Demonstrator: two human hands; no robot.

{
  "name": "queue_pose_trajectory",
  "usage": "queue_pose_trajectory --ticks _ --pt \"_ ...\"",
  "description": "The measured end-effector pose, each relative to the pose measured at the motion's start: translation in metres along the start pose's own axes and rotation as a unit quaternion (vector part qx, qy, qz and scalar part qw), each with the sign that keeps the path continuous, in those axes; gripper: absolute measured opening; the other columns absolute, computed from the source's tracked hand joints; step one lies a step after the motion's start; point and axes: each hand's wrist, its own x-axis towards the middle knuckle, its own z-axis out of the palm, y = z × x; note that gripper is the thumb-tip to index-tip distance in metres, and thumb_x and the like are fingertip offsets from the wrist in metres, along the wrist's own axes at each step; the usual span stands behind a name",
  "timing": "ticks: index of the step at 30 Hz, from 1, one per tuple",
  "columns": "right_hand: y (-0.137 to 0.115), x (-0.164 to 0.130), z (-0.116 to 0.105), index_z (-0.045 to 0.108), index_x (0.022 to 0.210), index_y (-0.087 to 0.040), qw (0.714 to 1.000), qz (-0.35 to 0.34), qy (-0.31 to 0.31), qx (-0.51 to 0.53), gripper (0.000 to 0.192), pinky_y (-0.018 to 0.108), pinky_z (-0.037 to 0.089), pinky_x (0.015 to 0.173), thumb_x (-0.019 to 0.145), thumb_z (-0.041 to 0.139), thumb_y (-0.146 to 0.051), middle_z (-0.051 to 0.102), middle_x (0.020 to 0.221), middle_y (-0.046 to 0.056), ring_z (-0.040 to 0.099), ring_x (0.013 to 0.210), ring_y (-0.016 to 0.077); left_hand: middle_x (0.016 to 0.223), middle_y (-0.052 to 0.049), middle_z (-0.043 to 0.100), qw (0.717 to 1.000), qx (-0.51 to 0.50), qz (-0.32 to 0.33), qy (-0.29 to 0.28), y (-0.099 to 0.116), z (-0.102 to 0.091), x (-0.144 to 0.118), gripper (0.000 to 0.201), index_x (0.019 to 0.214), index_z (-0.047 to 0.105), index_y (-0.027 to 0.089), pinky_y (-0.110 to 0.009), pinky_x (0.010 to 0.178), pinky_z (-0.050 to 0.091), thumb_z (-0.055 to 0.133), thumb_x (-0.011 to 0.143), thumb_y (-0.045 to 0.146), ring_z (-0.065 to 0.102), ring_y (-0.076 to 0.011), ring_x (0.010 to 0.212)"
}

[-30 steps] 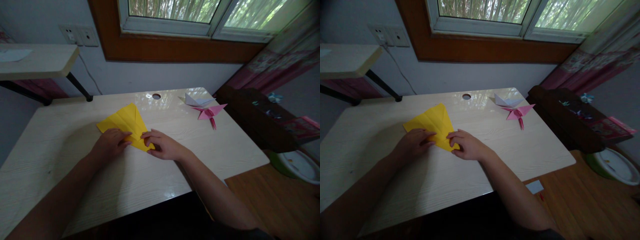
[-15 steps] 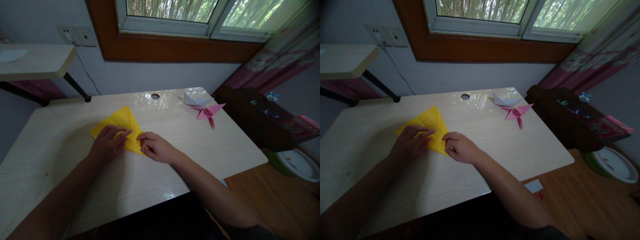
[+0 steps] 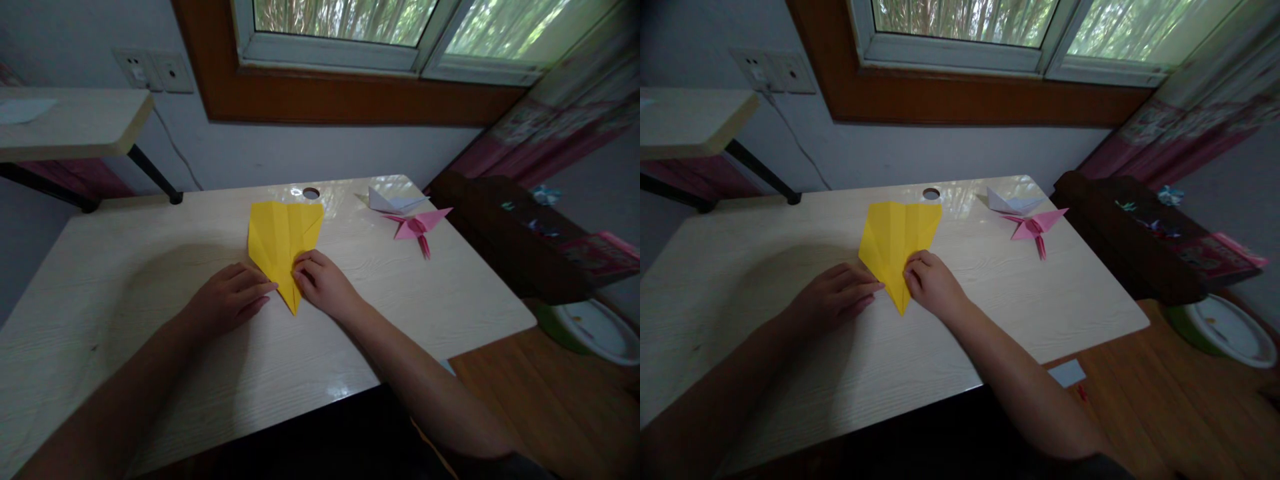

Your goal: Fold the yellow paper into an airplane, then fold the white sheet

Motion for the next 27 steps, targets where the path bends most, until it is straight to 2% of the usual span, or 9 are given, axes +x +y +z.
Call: queue_pose_trajectory --ticks 5,9,13,17,22,27 --pt "0.002 -0.002 0.001 0.070 0.099 -0.017 1.000 -0.008 -0.001 0.015 0.015 0.035 0.056 0.091 0.092 0.057 -0.011 0.065 0.107 0.009 0.063 0.100 0.0188 0.121 -0.010 0.066 0.998 -0.035 -0.012 -0.041 0.001 0.004 0.001 0.034 0.131 0.062 0.021 -0.041 0.096 0.056 0.060 0.097 0.021 0.062 -0.0222 0.110" --pt "0.004 -0.004 0.004 0.072 0.108 -0.016 1.000 -0.017 -0.007 -0.003 0.020 0.037 0.056 0.094 0.094 0.059 -0.014 0.063 0.114 0.011 0.063 0.105 0.0197 0.124 -0.010 0.064 0.998 -0.035 -0.021 -0.053 0.000 0.006 0.000 0.036 0.134 0.060 0.022 -0.041 0.098 0.055 0.059 0.098 0.023 0.061 -0.0231 0.112" --pt "0.004 -0.005 0.001 0.074 0.111 -0.017 0.996 -0.043 -0.024 -0.078 0.021 0.040 0.054 0.096 0.098 0.058 -0.019 0.064 0.116 0.012 0.061 0.108 0.0218 0.124 -0.011 0.063 0.998 -0.024 -0.021 -0.060 0.003 0.005 0.001 0.039 0.137 0.058 0.021 -0.041 0.098 0.055 0.057 0.099 0.025 0.060 -0.0232 0.112" --pt "-0.001 -0.005 -0.008 0.074 0.114 -0.019 0.978 -0.066 -0.050 -0.189 0.024 0.044 0.048 0.101 0.100 0.057 -0.027 0.066 0.112 0.011 0.055 0.112 0.0261 0.116 -0.010 0.064 0.997 -0.014 -0.014 -0.074 0.007 0.003 0.001 0.033 0.130 0.063 0.022 -0.042 0.094 0.055 0.058 0.098 0.026 0.060 -0.0230 0.106" --pt "-0.009 -0.005 -0.011 0.071 0.117 -0.015 0.962 -0.056 -0.079 -0.257 0.031 0.039 0.048 0.088 0.104 0.049 -0.031 0.064 0.107 0.012 0.054 0.097 0.0240 0.110 -0.009 0.065 0.996 -0.004 -0.006 -0.089 0.007 0.002 0.002 0.030 0.128 0.065 0.023 -0.040 0.091 0.055 0.059 0.099 0.026 0.059 -0.0224 0.102" --pt "-0.014 -0.004 -0.008 0.071 0.109 -0.013 0.951 -0.034 -0.083 -0.295 0.028 0.038 0.046 0.084 0.102 0.050 -0.031 0.062 0.104 0.013 0.052 0.095 0.0248 0.108 -0.009 0.064 0.995 0.029 -0.020 -0.098 0.005 0.001 0.002 0.032 0.130 0.065 0.023 -0.041 0.091 0.054 0.058 0.099 0.029 0.058 -0.0230 0.100"
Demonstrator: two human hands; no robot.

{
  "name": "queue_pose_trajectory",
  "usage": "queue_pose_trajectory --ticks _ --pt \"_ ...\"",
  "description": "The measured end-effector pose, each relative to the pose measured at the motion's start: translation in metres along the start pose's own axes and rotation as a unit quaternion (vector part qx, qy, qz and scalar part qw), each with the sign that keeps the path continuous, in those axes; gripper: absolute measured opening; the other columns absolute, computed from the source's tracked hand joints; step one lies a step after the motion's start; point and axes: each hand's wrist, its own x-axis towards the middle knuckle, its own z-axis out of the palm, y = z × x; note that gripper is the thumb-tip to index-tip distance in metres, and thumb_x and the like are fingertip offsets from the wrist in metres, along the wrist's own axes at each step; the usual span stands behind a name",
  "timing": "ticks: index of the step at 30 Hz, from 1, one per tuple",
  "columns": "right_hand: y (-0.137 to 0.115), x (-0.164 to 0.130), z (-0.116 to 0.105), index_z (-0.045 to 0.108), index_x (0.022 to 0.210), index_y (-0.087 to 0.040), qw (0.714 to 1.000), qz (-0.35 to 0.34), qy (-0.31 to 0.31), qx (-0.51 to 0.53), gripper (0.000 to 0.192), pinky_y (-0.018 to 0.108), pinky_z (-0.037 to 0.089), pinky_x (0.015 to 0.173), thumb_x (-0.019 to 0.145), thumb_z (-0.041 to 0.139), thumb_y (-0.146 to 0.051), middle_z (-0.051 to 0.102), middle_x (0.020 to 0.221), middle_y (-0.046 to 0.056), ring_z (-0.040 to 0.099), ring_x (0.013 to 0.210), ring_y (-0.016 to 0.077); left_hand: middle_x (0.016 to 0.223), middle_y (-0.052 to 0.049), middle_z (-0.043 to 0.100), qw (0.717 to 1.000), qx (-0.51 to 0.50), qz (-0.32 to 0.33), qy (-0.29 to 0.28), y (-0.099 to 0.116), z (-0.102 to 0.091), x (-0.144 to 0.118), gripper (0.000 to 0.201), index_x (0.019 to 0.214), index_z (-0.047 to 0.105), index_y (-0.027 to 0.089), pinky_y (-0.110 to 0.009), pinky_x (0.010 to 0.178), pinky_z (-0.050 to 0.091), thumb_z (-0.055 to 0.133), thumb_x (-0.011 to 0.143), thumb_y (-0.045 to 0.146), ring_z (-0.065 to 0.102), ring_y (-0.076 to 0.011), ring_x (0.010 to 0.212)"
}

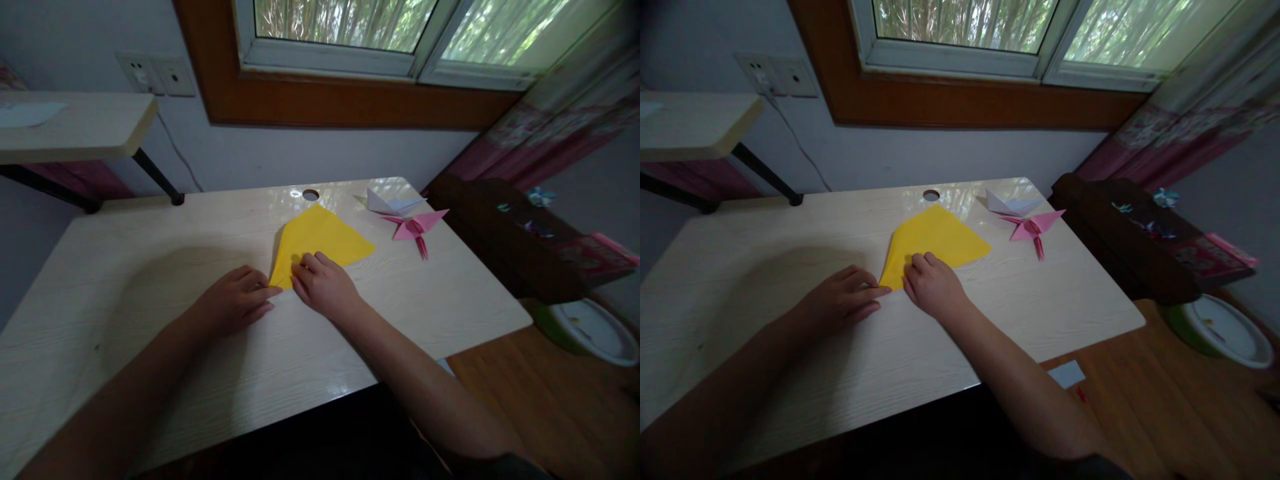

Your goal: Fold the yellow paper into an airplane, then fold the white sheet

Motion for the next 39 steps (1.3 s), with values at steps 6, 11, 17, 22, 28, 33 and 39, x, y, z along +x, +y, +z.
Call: queue_pose_trajectory --ticks 6,11,17,22,28,33,39 --pt "-0.002 0.000 0.002 0.070 0.097 -0.015 0.999 0.050 -0.019 -0.012 0.029 0.033 0.043 0.073 0.103 0.045 -0.030 0.062 0.100 0.010 0.056 0.086 0.0203 0.115 -0.010 0.065 0.997 0.046 -0.053 0.011 -0.004 0.004 0.000 0.031 0.127 0.068 0.022 -0.046 0.098 0.052 0.059 0.099 0.030 0.057 -0.0270 0.109" --pt "-0.003 -0.001 0.002 0.069 0.099 -0.016 0.997 0.075 -0.029 -0.016 0.026 0.030 0.039 0.065 0.103 0.047 -0.030 0.062 0.100 0.009 0.057 0.077 0.0168 0.121 -0.011 0.065 0.996 0.054 -0.064 0.021 -0.003 0.006 0.001 0.033 0.130 0.067 0.022 -0.048 0.101 0.051 0.058 0.099 0.028 0.056 -0.0285 0.115" --pt "-0.003 0.000 0.003 0.067 0.099 -0.017 0.998 0.059 -0.025 -0.021 0.021 0.030 0.039 0.063 0.101 0.049 -0.028 0.064 0.098 0.009 0.059 0.078 0.0182 0.128 -0.012 0.060 0.996 0.061 -0.053 0.030 -0.001 0.005 0.001 0.037 0.133 0.066 0.025 -0.051 0.104 0.050 0.059 0.096 0.021 0.052 -0.0296 0.118" --pt "-0.004 0.002 0.001 0.064 0.116 -0.018 0.998 0.048 -0.032 -0.023 0.023 0.031 0.044 0.066 0.102 0.049 -0.026 0.066 0.100 0.010 0.062 0.083 0.0207 0.127 -0.011 0.059 0.996 0.063 -0.059 0.019 0.002 0.002 0.002 0.035 0.130 0.067 0.027 -0.050 0.102 0.050 0.059 0.096 0.022 0.051 -0.0290 0.114" --pt "-0.002 0.009 -0.002 0.048 0.148 -0.024 0.998 -0.056 -0.039 0.003 0.047 0.035 0.054 0.082 0.101 0.049 -0.021 0.054 0.145 0.011 0.065 0.103 0.0225 0.118 -0.010 0.061 0.995 0.080 -0.063 0.019 0.002 0.002 0.002 0.035 0.130 0.066 0.029 -0.046 0.096 0.049 0.060 0.096 0.023 0.051 -0.0276 0.107" --pt "0.001 0.016 -0.003 0.033 0.157 -0.029 0.997 -0.052 -0.059 0.009 0.064 0.034 0.055 0.074 0.097 0.047 -0.016 0.035 0.163 0.007 0.068 0.090 0.0190 0.102 -0.008 0.060 0.993 0.098 -0.059 0.014 0.001 0.003 0.003 0.031 0.126 0.068 0.028 -0.042 0.088 0.047 0.059 0.097 0.022 0.051 -0.0237 0.093" --pt "0.000 0.027 -0.003 0.037 0.154 -0.030 0.997 -0.028 -0.060 -0.025 0.055 0.031 0.047 0.061 0.100 0.045 -0.023 0.054 0.147 0.009 0.064 0.072 0.0161 0.093 -0.008 0.059 0.985 0.141 -0.097 -0.006 0.001 0.001 0.003 0.029 0.124 0.069 0.029 -0.040 0.079 0.044 0.057 0.099 0.025 0.048 -0.0240 0.088"
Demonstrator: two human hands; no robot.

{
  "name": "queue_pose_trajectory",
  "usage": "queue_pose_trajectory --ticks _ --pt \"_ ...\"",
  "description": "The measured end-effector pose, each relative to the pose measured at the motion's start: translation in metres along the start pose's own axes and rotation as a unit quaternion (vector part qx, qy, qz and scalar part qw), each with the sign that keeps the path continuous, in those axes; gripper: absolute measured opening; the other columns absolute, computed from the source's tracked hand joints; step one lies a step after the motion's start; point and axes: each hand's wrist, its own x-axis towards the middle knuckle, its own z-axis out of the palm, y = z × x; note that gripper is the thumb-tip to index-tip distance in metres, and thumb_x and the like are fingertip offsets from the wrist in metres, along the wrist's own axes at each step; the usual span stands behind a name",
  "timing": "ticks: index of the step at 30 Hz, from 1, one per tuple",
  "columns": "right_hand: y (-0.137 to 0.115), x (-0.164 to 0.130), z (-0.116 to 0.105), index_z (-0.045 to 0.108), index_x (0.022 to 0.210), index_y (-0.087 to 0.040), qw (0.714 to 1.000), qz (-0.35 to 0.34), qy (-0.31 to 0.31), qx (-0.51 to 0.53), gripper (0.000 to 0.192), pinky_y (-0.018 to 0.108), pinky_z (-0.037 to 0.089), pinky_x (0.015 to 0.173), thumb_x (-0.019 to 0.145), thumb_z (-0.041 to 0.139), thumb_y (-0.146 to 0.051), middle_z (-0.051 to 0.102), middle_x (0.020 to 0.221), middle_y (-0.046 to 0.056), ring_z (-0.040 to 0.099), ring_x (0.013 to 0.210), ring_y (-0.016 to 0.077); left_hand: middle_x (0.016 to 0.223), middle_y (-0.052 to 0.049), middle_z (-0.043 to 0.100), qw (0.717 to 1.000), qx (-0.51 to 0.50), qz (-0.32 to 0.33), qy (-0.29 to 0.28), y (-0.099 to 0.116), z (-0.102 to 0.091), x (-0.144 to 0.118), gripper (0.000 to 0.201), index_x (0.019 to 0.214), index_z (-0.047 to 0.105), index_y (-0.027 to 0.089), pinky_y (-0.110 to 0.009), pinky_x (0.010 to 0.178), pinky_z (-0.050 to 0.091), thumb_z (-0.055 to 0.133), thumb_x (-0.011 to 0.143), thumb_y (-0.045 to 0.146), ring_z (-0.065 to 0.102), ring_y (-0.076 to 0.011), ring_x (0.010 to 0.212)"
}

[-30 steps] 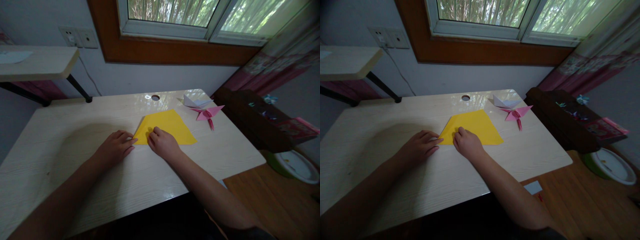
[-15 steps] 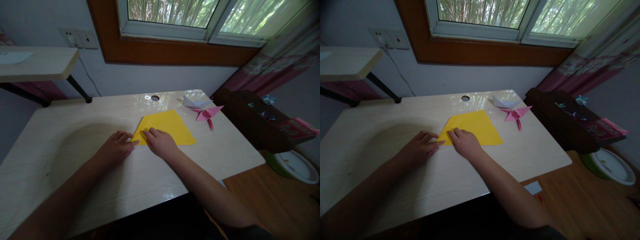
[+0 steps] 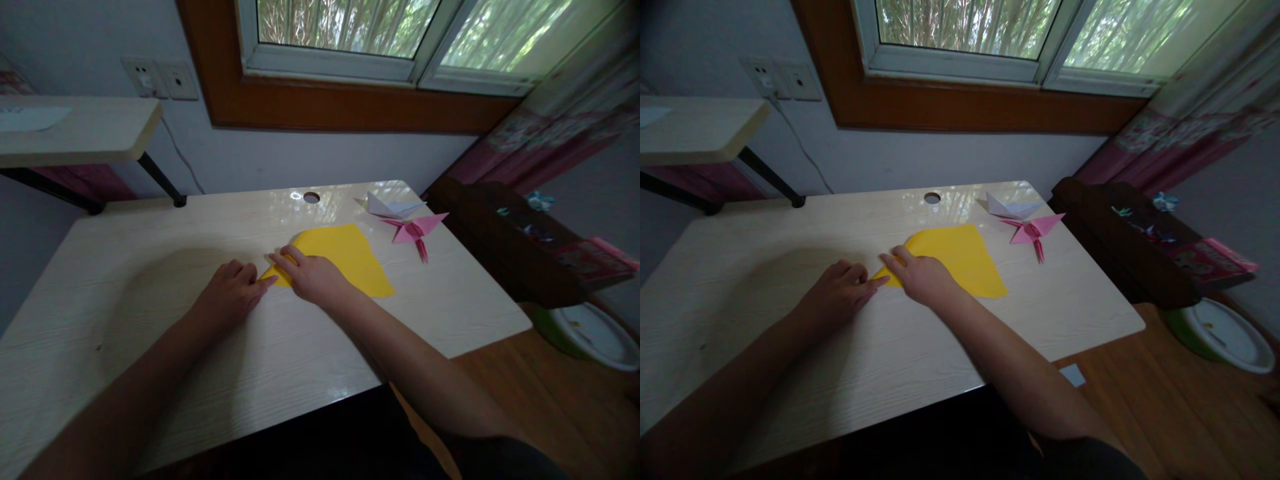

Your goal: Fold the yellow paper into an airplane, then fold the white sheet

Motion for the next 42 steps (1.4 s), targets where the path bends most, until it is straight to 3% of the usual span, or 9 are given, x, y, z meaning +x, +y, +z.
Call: queue_pose_trajectory --ticks 5,11,17,23,27,33,39,42 --pt "0.005 0.001 0.004 0.059 0.128 -0.021 1.000 0.002 0.014 -0.026 0.029 0.029 0.041 0.058 0.104 0.043 -0.029 0.063 0.123 0.009 0.060 0.070 0.0147 0.098 -0.009 0.061 1.000 0.001 -0.028 0.014 0.000 0.000 0.000 0.031 0.128 0.068 0.028 -0.040 0.077 0.044 0.056 0.099 0.026 0.049 -0.0250 0.089" --pt "0.018 -0.007 0.011 0.063 0.109 -0.018 0.998 -0.043 0.021 -0.034 0.019 0.029 0.038 0.060 0.104 0.047 -0.024 0.064 0.110 0.008 0.056 0.074 0.0138 0.099 -0.011 0.063 0.999 0.000 -0.035 0.039 0.005 -0.003 0.002 0.029 0.123 0.070 0.024 -0.042 0.076 0.046 0.055 0.098 0.022 0.050 -0.0270 0.092" --pt "0.025 -0.007 0.015 0.066 0.102 -0.018 0.992 -0.079 0.073 -0.066 0.021 0.034 0.041 0.073 0.105 0.046 -0.024 0.064 0.099 0.008 0.054 0.087 0.0202 0.101 -0.011 0.063 0.999 -0.008 -0.041 0.035 0.007 -0.001 0.004 0.030 0.126 0.068 0.022 -0.043 0.081 0.047 0.056 0.098 0.023 0.051 -0.0275 0.094" --pt "0.029 -0.004 0.006 0.065 0.115 -0.019 0.993 -0.065 0.082 -0.052 0.021 0.041 0.039 0.085 0.104 0.049 -0.027 0.065 0.111 0.011 0.049 0.102 0.0268 0.102 -0.012 0.062 0.998 0.004 -0.045 0.038 0.012 0.002 0.005 0.036 0.132 0.064 0.022 -0.042 0.082 0.047 0.056 0.098 0.025 0.052 -0.0275 0.095" --pt "0.028 -0.004 0.003 0.067 0.109 -0.020 0.994 -0.063 0.067 -0.055 0.019 0.043 0.037 0.086 0.103 0.050 -0.027 0.065 0.107 0.011 0.047 0.104 0.0282 0.101 -0.012 0.062 0.998 0.016 -0.052 0.033 0.016 -0.001 0.007 0.035 0.131 0.064 0.021 -0.042 0.080 0.047 0.054 0.099 0.028 0.052 -0.0280 0.094" --pt "0.034 0.003 0.003 0.067 0.109 -0.019 0.990 -0.075 0.101 -0.056 0.019 0.047 0.034 0.097 0.104 0.049 -0.025 0.065 0.115 0.011 0.045 0.118 0.0299 0.101 -0.012 0.063 0.998 0.030 -0.054 0.016 0.020 -0.003 0.010 0.034 0.131 0.064 0.019 -0.043 0.080 0.047 0.052 0.099 0.025 0.053 -0.0287 0.095" --pt "0.040 0.004 0.010 0.068 0.101 -0.019 0.985 -0.106 0.114 -0.068 0.020 0.045 0.034 0.100 0.104 0.049 -0.025 0.066 0.107 0.009 0.048 0.113 0.0275 0.105 -0.014 0.065 0.996 0.054 -0.068 0.011 0.024 -0.008 0.012 0.036 0.133 0.063 0.017 -0.047 0.081 0.049 0.052 0.098 0.021 0.055 -0.0311 0.098" --pt "0.039 0.002 0.011 0.068 0.101 -0.018 0.987 -0.099 0.109 -0.071 0.020 0.043 0.036 0.097 0.104 0.049 -0.025 0.066 0.107 0.010 0.048 0.110 0.0274 0.111 -0.015 0.067 0.997 0.057 -0.044 0.004 0.034 -0.011 0.012 0.037 0.133 0.062 0.012 -0.048 0.090 0.050 0.048 0.099 0.015 0.058 -0.0301 0.101"
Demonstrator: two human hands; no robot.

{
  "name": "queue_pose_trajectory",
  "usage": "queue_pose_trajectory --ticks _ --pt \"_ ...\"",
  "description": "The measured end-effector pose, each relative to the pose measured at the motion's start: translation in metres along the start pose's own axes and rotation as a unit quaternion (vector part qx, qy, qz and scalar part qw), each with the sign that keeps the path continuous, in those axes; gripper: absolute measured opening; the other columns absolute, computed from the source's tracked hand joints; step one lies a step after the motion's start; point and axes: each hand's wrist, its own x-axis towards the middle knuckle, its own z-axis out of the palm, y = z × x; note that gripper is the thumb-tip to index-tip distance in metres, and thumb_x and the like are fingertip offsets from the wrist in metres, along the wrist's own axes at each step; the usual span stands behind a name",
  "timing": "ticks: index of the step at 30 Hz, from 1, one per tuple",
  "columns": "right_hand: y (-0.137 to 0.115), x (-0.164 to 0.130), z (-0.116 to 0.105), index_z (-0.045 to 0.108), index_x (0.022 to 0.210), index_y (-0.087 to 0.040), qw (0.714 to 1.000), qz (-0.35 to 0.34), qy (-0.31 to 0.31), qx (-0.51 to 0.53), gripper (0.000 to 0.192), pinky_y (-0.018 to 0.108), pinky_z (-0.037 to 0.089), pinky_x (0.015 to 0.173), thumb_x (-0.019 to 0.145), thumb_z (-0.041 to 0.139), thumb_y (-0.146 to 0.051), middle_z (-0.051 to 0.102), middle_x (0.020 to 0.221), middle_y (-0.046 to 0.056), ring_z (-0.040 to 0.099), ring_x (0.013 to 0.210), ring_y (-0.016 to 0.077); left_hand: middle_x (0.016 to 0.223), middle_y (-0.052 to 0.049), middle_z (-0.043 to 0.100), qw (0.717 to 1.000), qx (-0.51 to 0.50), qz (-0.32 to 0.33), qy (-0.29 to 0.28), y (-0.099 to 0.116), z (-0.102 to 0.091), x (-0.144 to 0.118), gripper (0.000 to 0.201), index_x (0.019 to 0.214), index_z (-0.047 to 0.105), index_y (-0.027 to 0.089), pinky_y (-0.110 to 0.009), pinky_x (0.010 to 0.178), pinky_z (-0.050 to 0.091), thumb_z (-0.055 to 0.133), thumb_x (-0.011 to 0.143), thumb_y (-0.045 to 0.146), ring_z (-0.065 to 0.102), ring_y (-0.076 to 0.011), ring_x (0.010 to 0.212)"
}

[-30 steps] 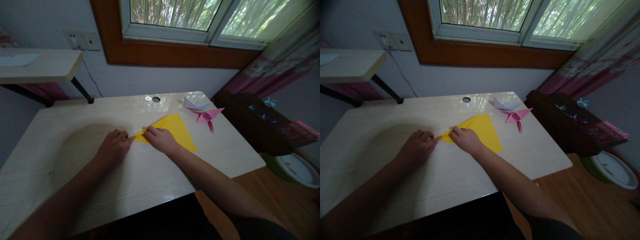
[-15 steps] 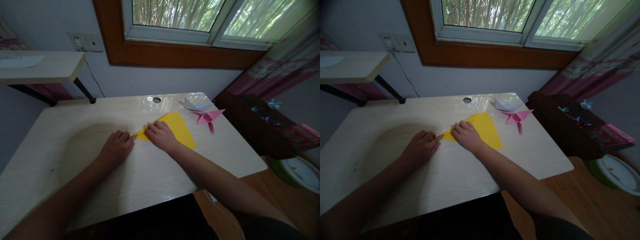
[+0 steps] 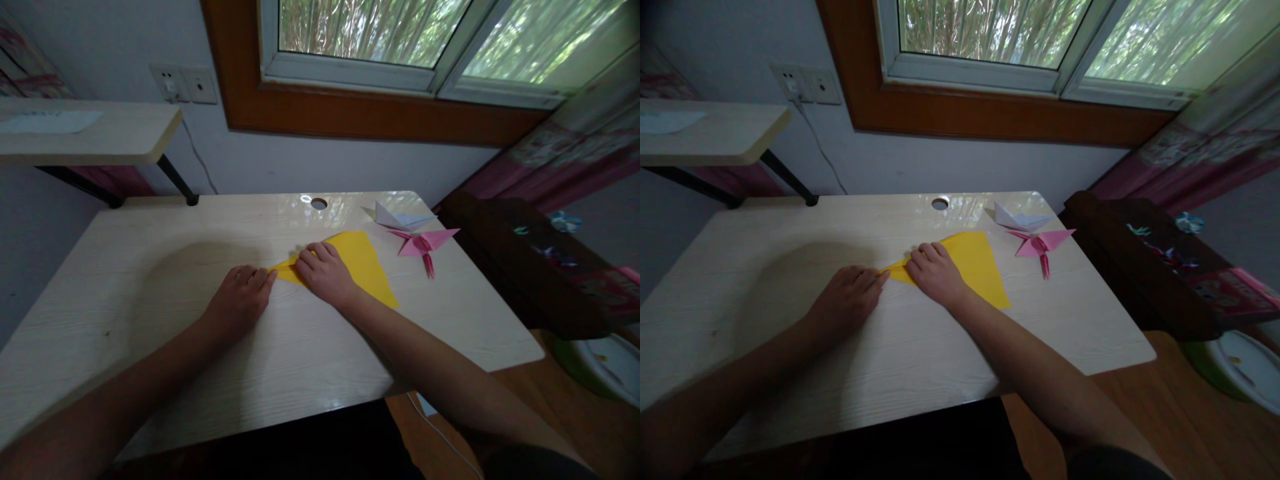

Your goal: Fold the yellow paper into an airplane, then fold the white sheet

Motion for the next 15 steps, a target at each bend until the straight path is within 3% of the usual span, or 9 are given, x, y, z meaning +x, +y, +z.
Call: queue_pose_trajectory --ticks 4,9,15 --pt "-0.001 -0.001 0.001 0.067 0.100 -0.017 1.000 0.007 -0.006 0.005 0.016 0.042 0.039 0.092 0.102 0.053 -0.024 0.065 0.106 0.010 0.049 0.107 0.0276 0.130 -0.018 0.064 0.997 -0.052 0.054 0.023 0.020 0.003 -0.001 0.038 0.132 0.061 0.006 -0.046 0.107 0.046 0.049 0.097 0.015 0.056 -0.0298 0.121" --pt "0.001 -0.003 0.006 0.068 0.102 -0.016 1.000 0.011 0.008 0.007 0.013 0.042 0.042 0.092 0.100 0.057 -0.024 0.066 0.107 0.011 0.050 0.106 0.0279 0.135 -0.023 0.061 0.997 -0.073 0.015 0.019 0.036 0.012 0.004 0.044 0.134 0.059 -0.002 -0.046 0.113 0.043 0.052 0.095 0.018 0.056 -0.0310 0.127" --pt "0.004 -0.006 0.010 0.068 0.101 -0.015 0.999 -0.002 0.027 0.038 0.016 0.040 0.045 0.094 0.101 0.055 -0.024 0.065 0.105 0.010 0.052 0.105 0.0265 0.133 -0.023 0.062 0.996 -0.090 -0.012 0.019 0.032 0.016 0.009 0.043 0.131 0.061 0.000 -0.047 0.116 0.041 0.053 0.094 0.020 0.056 -0.0316 0.127"
